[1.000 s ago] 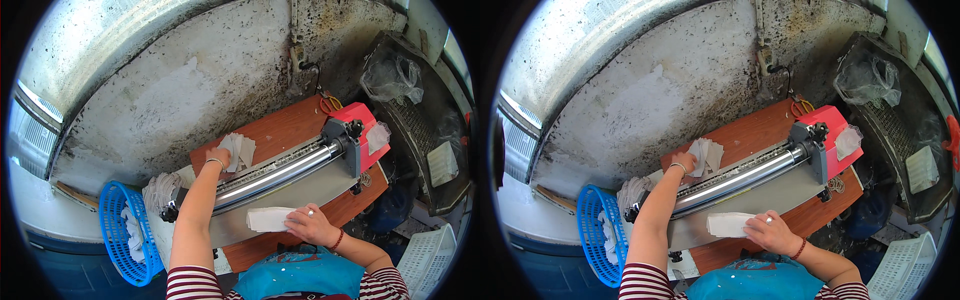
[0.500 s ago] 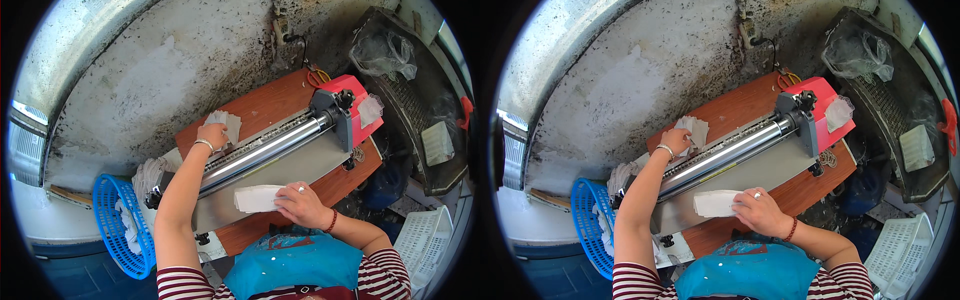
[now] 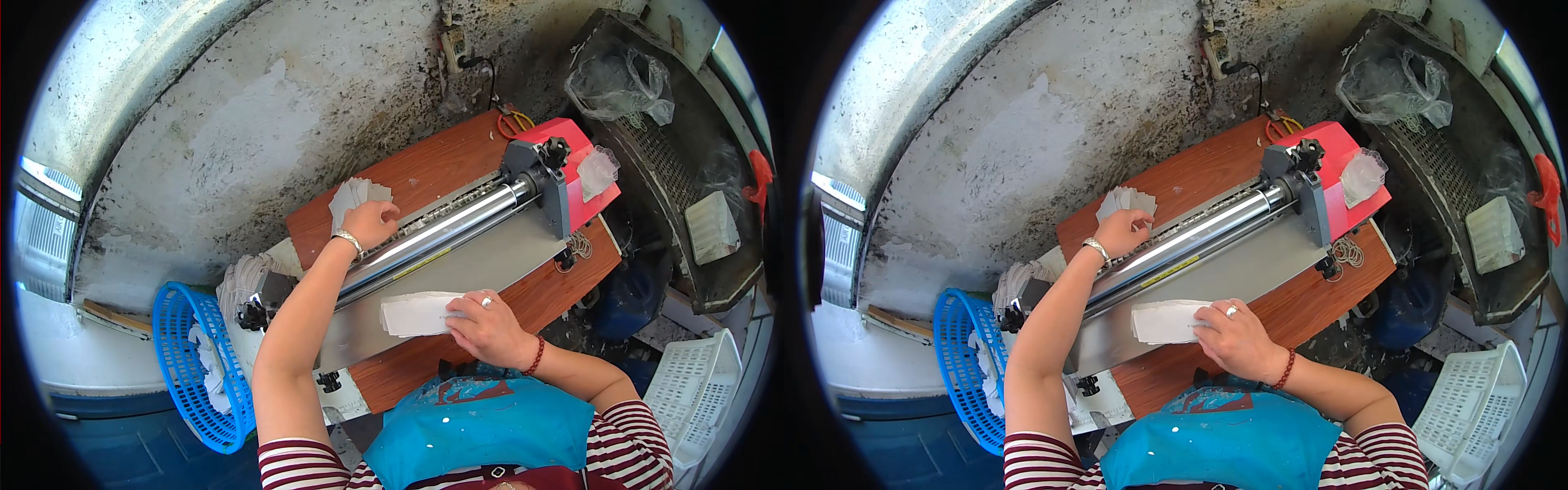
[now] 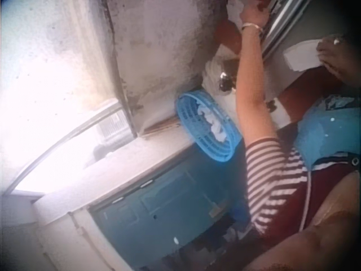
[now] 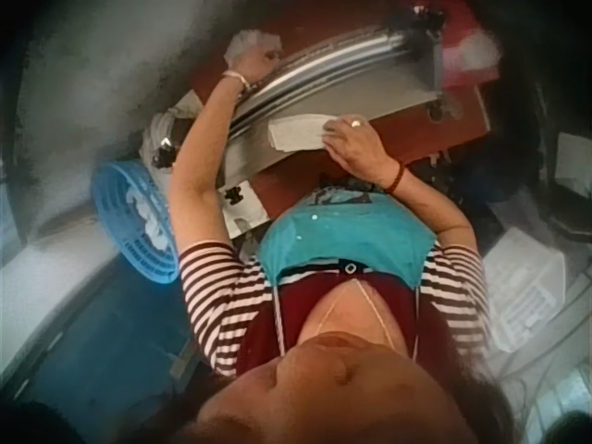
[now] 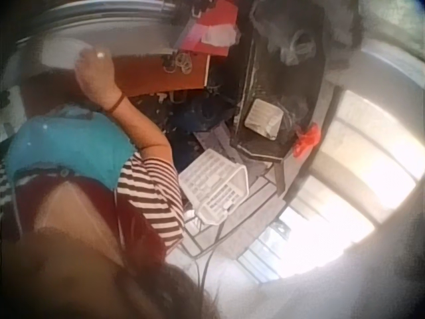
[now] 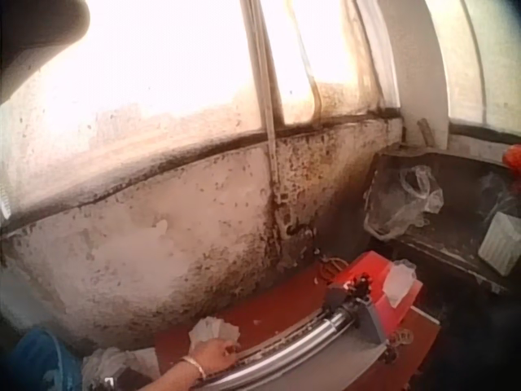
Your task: The person applies glue to shoe components using a specialized roller gluing machine.
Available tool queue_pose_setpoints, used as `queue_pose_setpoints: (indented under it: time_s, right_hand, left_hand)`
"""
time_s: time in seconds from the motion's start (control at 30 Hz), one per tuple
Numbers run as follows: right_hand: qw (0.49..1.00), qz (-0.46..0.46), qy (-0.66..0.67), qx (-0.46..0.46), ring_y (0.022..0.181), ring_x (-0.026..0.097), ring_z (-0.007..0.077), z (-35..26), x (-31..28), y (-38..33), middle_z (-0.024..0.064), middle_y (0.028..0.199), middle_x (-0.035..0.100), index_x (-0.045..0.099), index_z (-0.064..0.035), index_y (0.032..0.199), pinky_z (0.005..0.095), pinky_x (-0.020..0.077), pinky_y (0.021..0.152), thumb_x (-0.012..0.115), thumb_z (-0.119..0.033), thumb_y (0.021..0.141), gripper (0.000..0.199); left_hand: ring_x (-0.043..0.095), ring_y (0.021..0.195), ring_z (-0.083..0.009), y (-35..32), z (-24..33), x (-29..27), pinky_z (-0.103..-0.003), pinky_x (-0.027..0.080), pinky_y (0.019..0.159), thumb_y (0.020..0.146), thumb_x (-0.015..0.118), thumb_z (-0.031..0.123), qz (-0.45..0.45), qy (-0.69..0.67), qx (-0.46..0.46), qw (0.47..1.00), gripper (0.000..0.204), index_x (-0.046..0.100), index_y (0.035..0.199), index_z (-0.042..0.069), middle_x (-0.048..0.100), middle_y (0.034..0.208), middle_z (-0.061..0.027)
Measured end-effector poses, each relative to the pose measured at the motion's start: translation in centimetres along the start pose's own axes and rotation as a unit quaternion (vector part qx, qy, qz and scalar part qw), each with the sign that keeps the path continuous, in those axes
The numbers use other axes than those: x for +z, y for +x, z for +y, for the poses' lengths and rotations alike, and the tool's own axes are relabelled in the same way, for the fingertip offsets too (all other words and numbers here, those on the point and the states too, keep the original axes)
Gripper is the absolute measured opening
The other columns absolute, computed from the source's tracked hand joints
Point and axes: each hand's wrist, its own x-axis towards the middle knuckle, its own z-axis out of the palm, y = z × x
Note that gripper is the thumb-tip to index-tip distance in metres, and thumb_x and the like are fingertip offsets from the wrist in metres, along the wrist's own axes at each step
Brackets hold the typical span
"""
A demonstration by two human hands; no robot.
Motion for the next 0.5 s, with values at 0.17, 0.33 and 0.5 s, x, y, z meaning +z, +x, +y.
queue_pose_setpoints:
  time_s: [0.17,0.33,0.5]
  right_hand:
    - [1.000,0.023,-0.008,0.005,0.093,0.054,0.0251,-0.4,0.6,0.1,0.0076,0.097,0.056,0.062,-0.0051,0.082,0.0376,0.0425,0.083,0.067,-0.006,0.069,0.014]
    - [0.998,0.055,0.018,0.039,0.091,0.054,0.0260,-0.5,1.2,0.3,0.0077,0.094,0.055,0.059,-0.0059,0.073,0.0384,0.0424,0.082,0.066,-0.005,0.067,0.009]
    - [0.993,0.073,0.046,0.078,0.088,0.053,0.0259,-0.3,1.4,0.5,0.0071,0.091,0.054,0.058,-0.0061,0.069,0.0372,0.0417,0.079,0.065,-0.004,0.065,0.009]
  left_hand:
    - [0.064,0.081,-0.0169,-0.5,0.5,0.1,-0.030,0.049,0.077,0.079,0.059,0.019,0.001,-0.040,-0.002,0.999,0.032,0.066,0.108,0.007,0.069,0.088,-0.0053]
    - [0.063,0.077,-0.0156,-1.0,0.8,0.2,-0.029,0.049,0.074,0.079,0.059,0.017,0.017,-0.069,0.009,0.997,0.032,0.066,0.108,0.006,0.068,0.087,-0.0055]
    - [0.062,0.073,-0.0153,-1.0,0.6,0.6,-0.029,0.050,0.072,0.079,0.059,0.016,0.011,-0.082,0.006,0.997,0.033,0.065,0.109,0.005,0.068,0.087,-0.0063]
